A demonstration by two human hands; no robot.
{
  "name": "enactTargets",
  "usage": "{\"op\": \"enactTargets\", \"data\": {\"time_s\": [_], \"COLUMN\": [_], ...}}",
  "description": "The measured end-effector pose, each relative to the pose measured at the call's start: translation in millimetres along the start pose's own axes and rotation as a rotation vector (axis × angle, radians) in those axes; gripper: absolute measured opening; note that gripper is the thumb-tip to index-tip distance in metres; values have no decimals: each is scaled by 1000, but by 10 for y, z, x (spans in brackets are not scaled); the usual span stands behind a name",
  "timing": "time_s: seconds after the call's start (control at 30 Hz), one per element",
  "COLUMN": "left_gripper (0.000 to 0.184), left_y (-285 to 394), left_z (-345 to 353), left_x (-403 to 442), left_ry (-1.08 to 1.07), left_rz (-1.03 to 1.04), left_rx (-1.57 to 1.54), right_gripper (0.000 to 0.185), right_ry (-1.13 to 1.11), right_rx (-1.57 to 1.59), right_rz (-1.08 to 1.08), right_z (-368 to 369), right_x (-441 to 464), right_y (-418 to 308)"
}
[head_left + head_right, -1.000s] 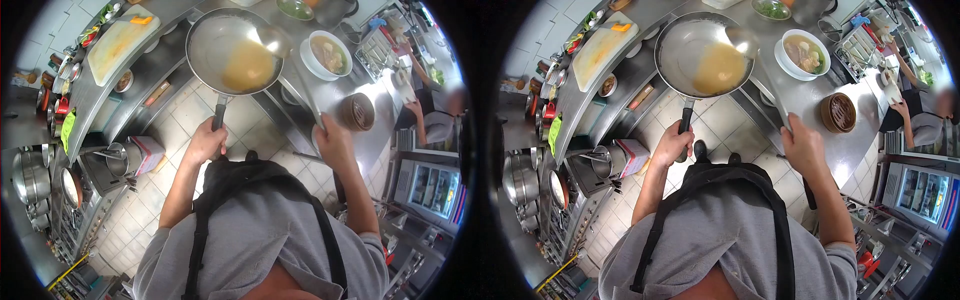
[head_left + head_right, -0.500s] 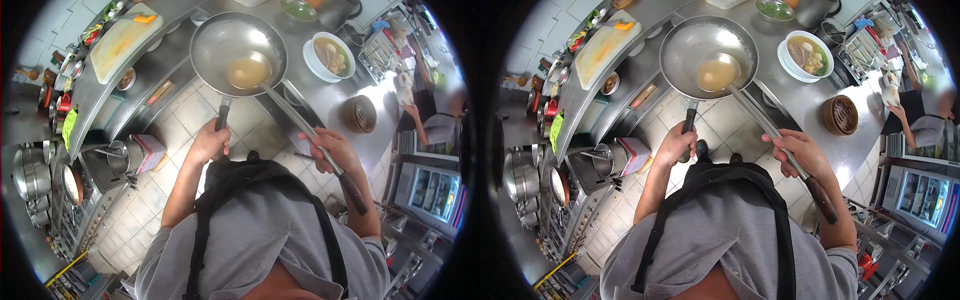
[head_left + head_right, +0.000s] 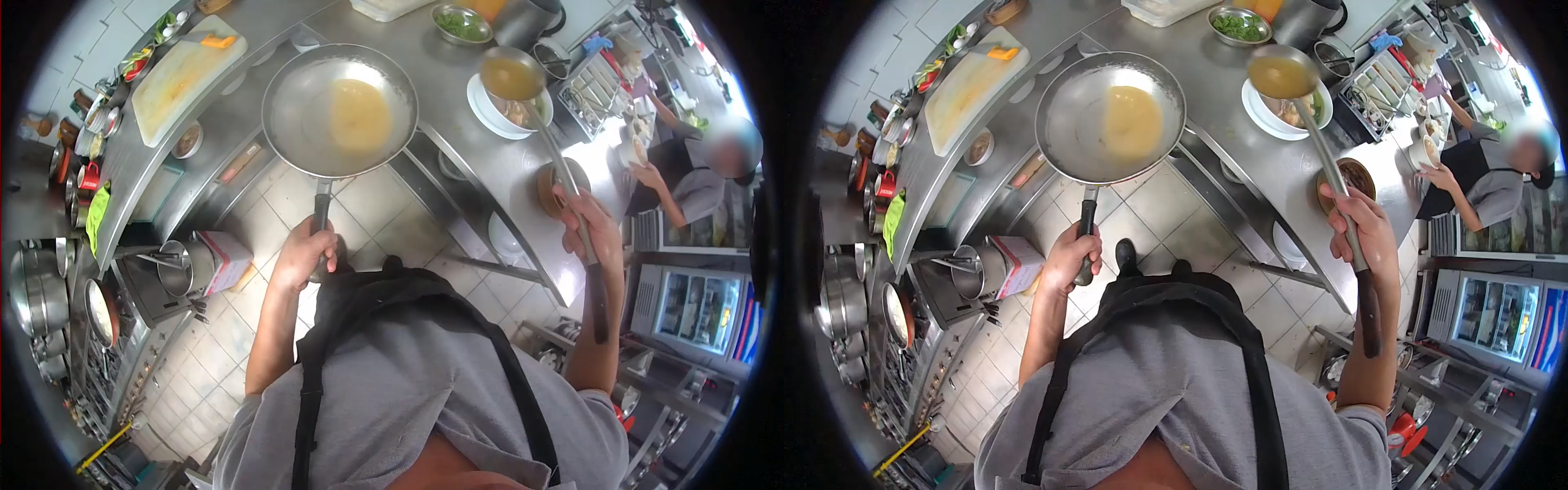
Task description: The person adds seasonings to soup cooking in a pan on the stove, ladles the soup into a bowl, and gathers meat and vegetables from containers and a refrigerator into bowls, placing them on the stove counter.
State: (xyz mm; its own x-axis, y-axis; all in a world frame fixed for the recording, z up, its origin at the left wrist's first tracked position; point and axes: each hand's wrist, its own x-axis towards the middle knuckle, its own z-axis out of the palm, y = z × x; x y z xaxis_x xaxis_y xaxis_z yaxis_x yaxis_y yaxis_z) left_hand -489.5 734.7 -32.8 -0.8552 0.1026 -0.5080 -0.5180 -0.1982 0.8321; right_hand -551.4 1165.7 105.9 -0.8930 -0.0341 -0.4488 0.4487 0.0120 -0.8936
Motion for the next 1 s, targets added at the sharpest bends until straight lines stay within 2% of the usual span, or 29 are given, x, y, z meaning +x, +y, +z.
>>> {"op": "enactTargets", "data": {"time_s": [0.07, 0.3, 0.37, 0.4, 0.47, 0.5, 0.57, 0.6, 0.63, 0.7, 0.73, 0.77, 0.8, 0.83, 0.87, 0.93, 0.97, 1.0], "left_gripper": [15, 14, 13, 12, 7, 7, 8, 9, 9, 11, 11, 12, 11, 10, 10, 9, 10, 12], "left_y": [-2, -164, -233, -269, -277, -315, -412, -486, -539, -654, -730, -782, -873, -989, -1086, -1350, -1472, -1607], "left_z": [-12, -271, -381, -446, -547, -624, -833, -944, -1042, -1288, -1419, -1506, -1608, -1727, -1843, -2054, -2184, -2267], "left_x": [-94, -398, -499, -567, -724, -800, -981, -1075, -1168, -1445, -1574, -1749, -1923, -2067, -2232, -2577, -2666, -2759], "left_ry": [32, 133, 133, 153, 194, 183, 218, 231, 234, 256, 264, 289, 291, 297, 316, 354, 367, 417], "left_rz": [-8, 14, 42, 50, 51, 53, 70, 68, 65, 83, 68, 35, 40, 45, 46, 30, 34, 38], "left_rx": [-30, -62, -56, -82, -122, -125, -154, -193, -200, -218, -188, -204, -227, -252, -255, -285, -312, -367], "right_gripper": [33, 24, 27, 27, 33, 33, 39, 40, 40, 39, 38, 30, 20, 17, 16, 16, 12, 11], "right_ry": [162, 393, 451, 465, 603, 613, 777, 809, 803, 798, 679, 540, 417, 393, 336, 184, 211, 129], "right_rx": [-151, -533, -748, -750, -1089, -1095, -1431, -1455, -1462, -1322, -1163, -784, -702, -640, -552, -537, -642, -663], "right_rz": [-23, -125, -213, -216, -471, -471, -429, -442, -444, -759, -748, -583, -436, -381, -423, -356, -331, -350], "right_z": [-19, -204, -183, -159, -82, 24, 312, 382, 447, 699, 958, 1157, 1306, 1622, 1744, 2191, 2403, 2541], "right_x": [57, 260, 170, 118, -1, -95, -290, -329, -366, -375, -436, -403, -365, -398, -289, -254, -151, -38], "right_y": [-8, 195, 171, 158, 133, 93, -17, 13, 101, 280, 321, 458, 579, 678, 950, 1261, 1447, 1642]}}
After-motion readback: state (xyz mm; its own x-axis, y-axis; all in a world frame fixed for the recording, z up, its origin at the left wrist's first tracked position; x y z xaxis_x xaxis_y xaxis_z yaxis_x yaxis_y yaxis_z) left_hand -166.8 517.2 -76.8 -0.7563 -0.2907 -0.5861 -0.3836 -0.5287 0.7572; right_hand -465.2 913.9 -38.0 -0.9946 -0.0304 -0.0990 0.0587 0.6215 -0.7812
